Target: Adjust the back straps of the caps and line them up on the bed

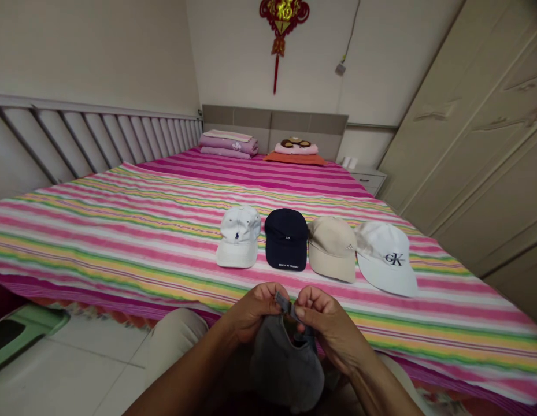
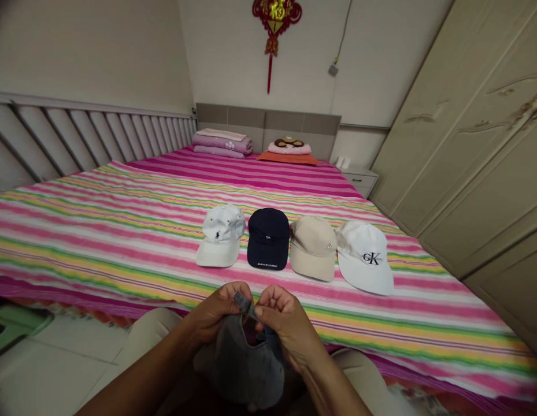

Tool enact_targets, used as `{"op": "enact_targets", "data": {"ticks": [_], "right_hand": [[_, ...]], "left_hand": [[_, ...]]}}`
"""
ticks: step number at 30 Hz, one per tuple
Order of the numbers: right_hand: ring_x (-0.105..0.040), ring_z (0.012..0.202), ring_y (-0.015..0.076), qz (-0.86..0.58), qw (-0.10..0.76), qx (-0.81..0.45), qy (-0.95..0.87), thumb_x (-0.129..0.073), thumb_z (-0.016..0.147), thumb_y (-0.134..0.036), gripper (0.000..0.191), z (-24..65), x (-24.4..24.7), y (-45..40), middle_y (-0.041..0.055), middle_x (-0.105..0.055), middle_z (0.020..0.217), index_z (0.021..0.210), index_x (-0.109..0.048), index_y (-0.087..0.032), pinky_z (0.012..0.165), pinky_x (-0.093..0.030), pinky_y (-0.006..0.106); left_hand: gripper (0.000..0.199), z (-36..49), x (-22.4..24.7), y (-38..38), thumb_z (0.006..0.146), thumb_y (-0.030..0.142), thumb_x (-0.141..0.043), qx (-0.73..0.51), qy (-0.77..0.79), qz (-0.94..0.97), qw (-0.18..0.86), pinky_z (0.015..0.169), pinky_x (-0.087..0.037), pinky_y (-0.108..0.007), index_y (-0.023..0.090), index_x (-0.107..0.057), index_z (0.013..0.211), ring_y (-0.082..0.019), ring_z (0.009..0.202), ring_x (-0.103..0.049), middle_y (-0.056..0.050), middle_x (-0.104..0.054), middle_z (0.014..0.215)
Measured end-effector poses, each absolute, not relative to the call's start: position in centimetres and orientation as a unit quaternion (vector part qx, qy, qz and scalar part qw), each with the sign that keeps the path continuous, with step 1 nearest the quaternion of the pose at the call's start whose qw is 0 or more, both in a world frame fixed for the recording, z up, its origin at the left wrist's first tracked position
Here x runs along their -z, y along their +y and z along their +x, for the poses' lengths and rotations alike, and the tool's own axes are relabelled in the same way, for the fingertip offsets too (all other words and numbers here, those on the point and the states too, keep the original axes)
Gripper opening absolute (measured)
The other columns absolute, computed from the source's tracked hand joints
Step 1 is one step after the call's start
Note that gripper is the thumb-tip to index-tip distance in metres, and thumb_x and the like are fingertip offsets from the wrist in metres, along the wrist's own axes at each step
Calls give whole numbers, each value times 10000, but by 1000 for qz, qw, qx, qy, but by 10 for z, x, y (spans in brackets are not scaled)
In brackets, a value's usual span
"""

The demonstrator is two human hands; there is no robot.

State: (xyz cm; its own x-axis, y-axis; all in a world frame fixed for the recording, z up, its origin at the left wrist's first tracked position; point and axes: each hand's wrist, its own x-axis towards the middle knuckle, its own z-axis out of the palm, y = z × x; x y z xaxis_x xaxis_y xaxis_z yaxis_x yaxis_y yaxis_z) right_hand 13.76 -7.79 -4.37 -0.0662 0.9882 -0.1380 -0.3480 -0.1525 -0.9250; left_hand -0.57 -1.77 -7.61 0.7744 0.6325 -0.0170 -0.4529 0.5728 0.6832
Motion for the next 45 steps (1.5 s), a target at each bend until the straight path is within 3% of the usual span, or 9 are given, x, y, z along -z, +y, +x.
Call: {"op": "enact_targets", "data": {"ticks": [9, 30, 41, 45], "right_hand": [[-432, 438, 62, -441, 540, -607, -382, -745, 560, -257, 261, 136, 41, -77, -52, -493, 501, 626, -515, -152, 441, -292, 180], [-473, 475, 84, -436, 542, -622, -360, -729, 584, -273, 250, 136, 46, -76, -31, -542, 528, 654, -518, -160, 466, -310, 186], [-514, 496, 89, -425, 542, -626, -366, -743, 582, -311, 292, 139, 47, -77, -34, -554, 568, 695, -516, -167, 497, -342, 199], [-521, 505, 93, -428, 532, -624, -380, -738, 585, -339, 294, 138, 47, -78, -24, -565, 558, 706, -540, -159, 499, -346, 200]], "left_hand": [[248, -7, 71, -19, 481, 114, -768, -310, 162, 348, 870, 498, -440, -167, 91, -607, 668, -87, 498, -571, -20, -630, 587], [144, -4, 74, -22, 560, 94, -671, -296, 199, 353, 865, 521, -436, -180, 102, -603, 686, -107, 519, -589, -36, -641, 579], [169, -3, 81, -17, 544, 36, -660, -243, 190, 333, 891, 467, -430, -149, 93, -587, 685, -88, 480, -575, -31, -624, 552], [222, -1, 82, -17, 529, 22, -656, -246, 182, 319, 897, 517, -468, -178, 100, -577, 720, -117, 535, -614, -45, -646, 594]]}}
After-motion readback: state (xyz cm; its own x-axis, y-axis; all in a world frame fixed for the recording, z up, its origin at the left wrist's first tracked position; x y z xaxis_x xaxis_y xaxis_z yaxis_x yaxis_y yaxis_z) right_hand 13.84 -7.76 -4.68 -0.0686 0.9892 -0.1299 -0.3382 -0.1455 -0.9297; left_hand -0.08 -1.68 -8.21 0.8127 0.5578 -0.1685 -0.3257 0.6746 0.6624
